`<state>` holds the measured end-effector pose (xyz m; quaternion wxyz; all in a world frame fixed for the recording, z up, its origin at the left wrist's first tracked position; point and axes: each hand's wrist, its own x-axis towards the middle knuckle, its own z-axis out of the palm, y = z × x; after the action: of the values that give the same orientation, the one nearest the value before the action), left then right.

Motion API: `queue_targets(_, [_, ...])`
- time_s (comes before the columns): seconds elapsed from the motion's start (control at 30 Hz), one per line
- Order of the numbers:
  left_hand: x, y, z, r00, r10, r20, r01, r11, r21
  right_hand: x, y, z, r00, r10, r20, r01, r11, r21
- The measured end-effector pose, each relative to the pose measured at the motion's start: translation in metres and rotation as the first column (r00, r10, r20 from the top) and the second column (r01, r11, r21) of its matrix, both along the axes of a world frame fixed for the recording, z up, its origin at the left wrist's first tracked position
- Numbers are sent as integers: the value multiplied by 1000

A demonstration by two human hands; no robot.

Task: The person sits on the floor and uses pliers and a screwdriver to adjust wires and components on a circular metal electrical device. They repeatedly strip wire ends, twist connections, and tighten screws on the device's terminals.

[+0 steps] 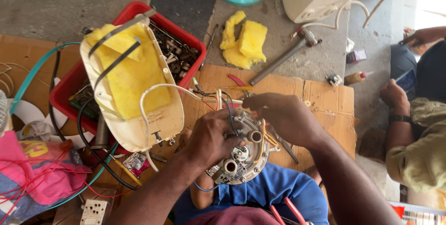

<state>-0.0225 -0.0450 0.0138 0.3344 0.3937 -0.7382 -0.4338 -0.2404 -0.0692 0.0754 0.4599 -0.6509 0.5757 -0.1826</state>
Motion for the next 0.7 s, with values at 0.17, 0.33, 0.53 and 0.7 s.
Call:
queue_targets(0.17, [0,0,-5,996,6,89,-3,999,-43,1,-1,-2,982,181,-53,-187,908,-376])
queue_targets(0.33, [-6,-7,-4,930,-91,355,58,993,102,17,-9,10,904,425,47,-363,820,-444])
queue_targets(0.53, [3,-6,-8,982,-41,183,23,995,97,15,-26,10,896,435,-93,-431,800,-417])
queue_targets(0.7, [23,-6,-13,981,-54,187,40,996,80,-6,-25,5,877,452,-165,-477,767,-430])
